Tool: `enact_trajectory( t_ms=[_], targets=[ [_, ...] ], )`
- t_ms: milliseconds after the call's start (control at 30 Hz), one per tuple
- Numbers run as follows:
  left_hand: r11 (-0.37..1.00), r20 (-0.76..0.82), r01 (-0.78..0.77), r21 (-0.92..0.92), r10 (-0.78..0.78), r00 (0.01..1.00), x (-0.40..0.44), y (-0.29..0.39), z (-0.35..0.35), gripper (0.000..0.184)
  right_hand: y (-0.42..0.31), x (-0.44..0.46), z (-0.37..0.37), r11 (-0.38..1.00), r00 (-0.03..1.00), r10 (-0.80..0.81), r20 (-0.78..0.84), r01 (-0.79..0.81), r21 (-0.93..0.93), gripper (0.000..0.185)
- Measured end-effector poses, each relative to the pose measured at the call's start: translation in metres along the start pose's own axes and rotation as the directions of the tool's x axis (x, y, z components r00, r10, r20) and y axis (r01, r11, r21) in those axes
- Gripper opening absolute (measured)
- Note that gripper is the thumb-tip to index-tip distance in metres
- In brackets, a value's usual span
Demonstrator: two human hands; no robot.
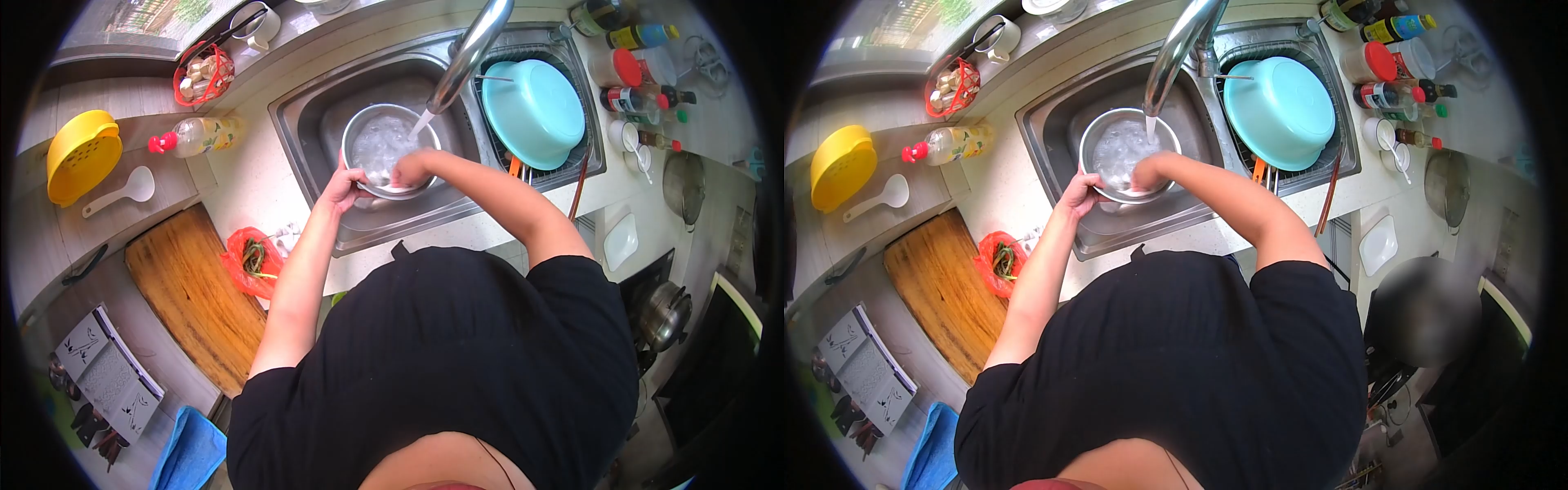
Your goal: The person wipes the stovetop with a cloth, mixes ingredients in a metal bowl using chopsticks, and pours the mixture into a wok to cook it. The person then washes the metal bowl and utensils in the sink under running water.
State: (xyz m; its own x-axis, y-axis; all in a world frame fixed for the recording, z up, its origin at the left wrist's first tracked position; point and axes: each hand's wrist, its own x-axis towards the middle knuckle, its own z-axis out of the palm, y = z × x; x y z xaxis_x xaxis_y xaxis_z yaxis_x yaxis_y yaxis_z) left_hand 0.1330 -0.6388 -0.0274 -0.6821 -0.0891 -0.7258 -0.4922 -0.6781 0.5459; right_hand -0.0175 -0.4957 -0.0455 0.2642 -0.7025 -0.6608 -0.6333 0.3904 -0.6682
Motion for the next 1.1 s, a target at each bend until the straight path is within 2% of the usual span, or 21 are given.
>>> enact_trajectory(
  t_ms=[100,133,200,233,300,333,400,467,500,567,600,633,700,733,800,833,900,1000,1033,1067,1100],
  targets=[
    [0.997,-0.007,0.058,-0.041,-0.058,0.998,0.004,-0.015,0.002,0.082,0.028,0.028,0.021,0.803,0.889,0.306,-0.34,-0.434,-0.409,0.029],
    [0.995,-0.003,0.079,-0.064,-0.08,0.997,0.009,-0.02,-0.005,0.085,0.03,0.04,0.026,0.9,0.758,0.305,-0.577,-0.427,-0.085,0.029],
    [0.979,0.016,0.153,-0.133,-0.153,0.988,0.007,-0.021,-0.004,0.062,0.026,0.055,0.032,0.875,0.336,0.476,-0.813,-0.083,0.477,0.032],
    [0.965,0.052,0.198,-0.169,-0.192,0.98,0.01,-0.023,-0.008,0.055,0.025,0.064,0.029,0.837,0.384,0.502,-0.775,0.01,0.547,0.028],
    [0.955,0.06,0.221,-0.198,-0.213,0.975,0.014,-0.025,-0.012,0.031,0.023,0.085,0.039,0.931,0.375,0.256,-0.891,0.152,0.332,0.027],
    [0.959,0.056,0.216,-0.185,-0.209,0.976,0.015,-0.024,-0.014,0.03,0.023,0.095,0.043,0.951,0.354,0.128,-0.926,0.22,0.216,0.027],
    [0.966,0.05,0.204,-0.16,-0.199,0.979,0.014,-0.014,-0.016,0.029,0.011,0.094,0.048,0.748,0.597,0.138,-0.791,0.461,0.478,0.028],
    [0.982,0.014,0.158,-0.099,-0.158,0.987,0.015,-0.007,-0.017,0.05,0.013,0.092,0.056,0.466,0.819,-0.02,-0.573,0.515,0.72,0.027],
    [0.994,-0.052,0.097,-0.051,-0.1,0.994,0.006,0.004,-0.002,0.058,0.013,0.063,0.041,0.523,0.976,-0.032,-0.215,0.2,0.828,0.031],
    [0.999,-0.075,0.027,0.035,-0.024,0.997,0.003,0.011,0.004,0.083,0.013,0.031,0.028,0.84,0.993,0.004,-0.121,0.063,0.539,0.023],
    [0.998,-0.078,0.024,0.052,-0.019,0.997,0.002,0.011,0.006,0.084,0.014,0.02,0.024,0.938,0.996,0.036,-0.082,-0.005,0.346,0.019],
    [0.997,-0.083,0.021,0.069,-0.016,0.996,0.001,0.01,0.01,0.085,0.015,0.011,0.019,0.992,0.982,0.111,-0.15,-0.099,0.08,0.019],
    [0.996,-0.097,0.041,0.08,-0.033,0.995,-0.004,0.009,0.02,0.081,0.02,-0.002,0.015,0.849,0.925,0.19,-0.329,-0.323,-0.417,0.019],
    [0.997,-0.105,0.059,0.053,-0.054,0.993,-0.002,0.007,0.023,0.078,0.028,0.007,0.017,0.935,0.787,0.19,-0.588,-0.327,-0.136,0.019],
    [0.996,-0.13,0.093,-0.003,-0.093,0.987,-0.001,0.004,0.024,0.071,0.042,0.035,0.021,0.932,0.322,0.353,-0.879,-0.041,0.359,0.019],
    [0.994,-0.051,0.111,-0.017,-0.112,0.992,0.008,-0.003,0.011,0.057,0.046,0.045,0.019,0.962,0.353,0.26,-0.899,-0.015,0.272,0.019],
    [0.966,0.031,0.233,-0.11,-0.231,0.973,0.015,-0.008,0.002,0.05,0.045,0.061,0.006,0.995,0.4,0.064,-0.914,0.048,0.09,0.021],
    [0.936,0.096,0.286,-0.204,-0.272,0.958,0.017,-0.015,-0.003,0.041,0.033,0.085,0.004,0.925,0.374,-0.165,-0.913,0.379,-0.011,0.027],
    [0.941,0.079,0.263,-0.215,-0.251,0.965,0.01,-0.009,0.005,0.039,0.026,0.087,0.006,0.808,0.574,-0.043,-0.818,0.501,0.31,0.028],
    [0.944,0.063,0.238,-0.228,-0.229,0.971,0.007,-0.005,0.012,0.037,0.013,0.079,0.01,0.603,0.756,0.011,-0.654,0.517,0.608,0.029],
    [0.951,0.129,0.245,-0.189,-0.223,0.966,0.012,-0.003,0.003,0.038,0.003,0.065,0.017,0.547,0.81,0.051,-0.584,0.467,0.695,0.031]
  ],
)
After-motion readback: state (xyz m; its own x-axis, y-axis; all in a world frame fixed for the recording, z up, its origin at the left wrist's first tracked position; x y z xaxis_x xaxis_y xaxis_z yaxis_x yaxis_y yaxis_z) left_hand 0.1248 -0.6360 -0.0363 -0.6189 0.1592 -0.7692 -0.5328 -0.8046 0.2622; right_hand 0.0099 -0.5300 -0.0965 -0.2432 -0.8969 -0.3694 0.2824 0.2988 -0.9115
